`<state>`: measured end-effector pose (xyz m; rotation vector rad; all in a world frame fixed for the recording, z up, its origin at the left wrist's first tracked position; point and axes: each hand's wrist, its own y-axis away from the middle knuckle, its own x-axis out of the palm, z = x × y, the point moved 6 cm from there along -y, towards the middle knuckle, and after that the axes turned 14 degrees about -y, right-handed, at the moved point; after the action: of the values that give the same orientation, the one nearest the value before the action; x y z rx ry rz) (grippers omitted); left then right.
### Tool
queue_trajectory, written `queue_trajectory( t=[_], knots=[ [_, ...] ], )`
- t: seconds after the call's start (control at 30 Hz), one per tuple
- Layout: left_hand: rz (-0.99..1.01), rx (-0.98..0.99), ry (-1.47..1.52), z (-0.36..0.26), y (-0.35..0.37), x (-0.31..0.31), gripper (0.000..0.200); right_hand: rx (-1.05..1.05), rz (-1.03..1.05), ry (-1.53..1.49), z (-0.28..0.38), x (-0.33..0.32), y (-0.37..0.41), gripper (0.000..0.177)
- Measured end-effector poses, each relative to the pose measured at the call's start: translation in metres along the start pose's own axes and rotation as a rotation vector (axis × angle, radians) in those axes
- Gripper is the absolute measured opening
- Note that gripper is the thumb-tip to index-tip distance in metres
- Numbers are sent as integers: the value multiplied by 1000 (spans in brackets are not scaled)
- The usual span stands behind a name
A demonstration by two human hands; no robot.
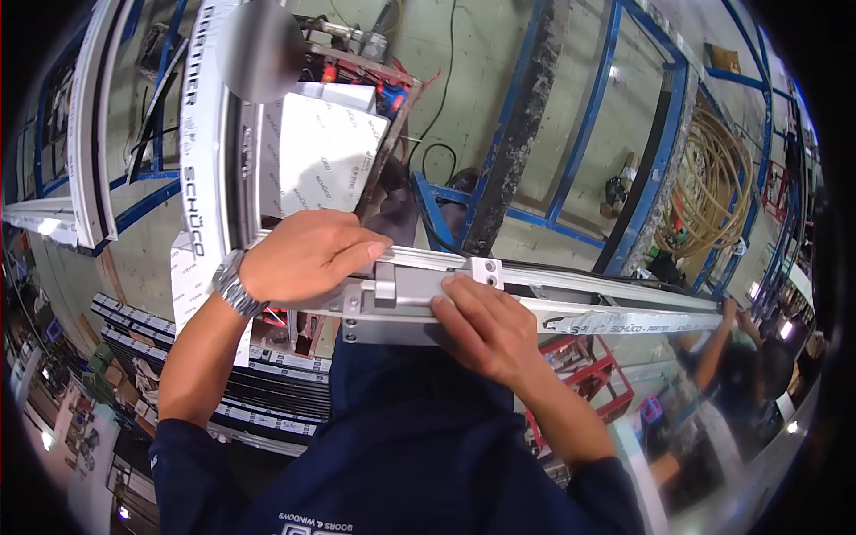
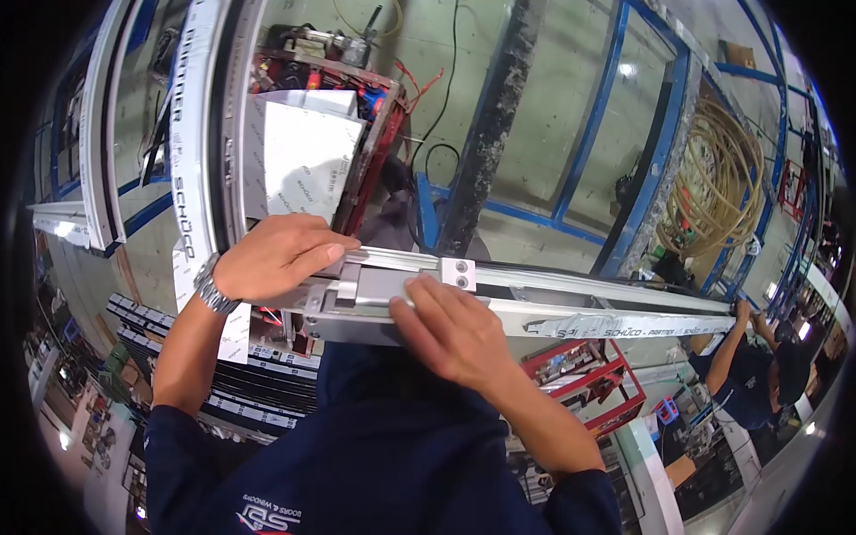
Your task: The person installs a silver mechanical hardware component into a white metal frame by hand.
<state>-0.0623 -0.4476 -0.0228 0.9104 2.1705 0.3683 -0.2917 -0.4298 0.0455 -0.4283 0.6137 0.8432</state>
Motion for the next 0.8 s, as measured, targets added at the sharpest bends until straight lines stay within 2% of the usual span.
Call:
queue_trajectory(
  t=[0.17, 0.23, 0.37, 0.4, 0.5, 0.6, 0.7, 0.8],
  knots=[
    [68, -6, -73, -19, -6, -5, 49, 5, 20, 62, 5, 6, 13, 33],
    [74, -25, -87, -19, -7, 5, 55, 28, 16, 88, 7, 9, 17, 30],
    [100, -9, -148, -28, -2, 6, 78, 54, -19, 108, 12, 14, 21, 32],
    [183, -48, -116, -27, 0, 7, 99, 58, -29, 112, 13, 14, 22, 33],
    [202, -74, -84, -24, 4, 9, 107, 71, -12, 102, 13, 15, 24, 36],
    [162, -31, -96, -21, 4, 12, 107, 109, 87, -1, 11, 9, 21, 39],
    [141, -6, -47, -21, 5, 15, 105, 258, 65, -231, 10, -1, 16, 42],
    [117, 0, -5, -18, 6, 18, 105, 465, -32, -443, -25, -25, 24, 46]
  ],
)
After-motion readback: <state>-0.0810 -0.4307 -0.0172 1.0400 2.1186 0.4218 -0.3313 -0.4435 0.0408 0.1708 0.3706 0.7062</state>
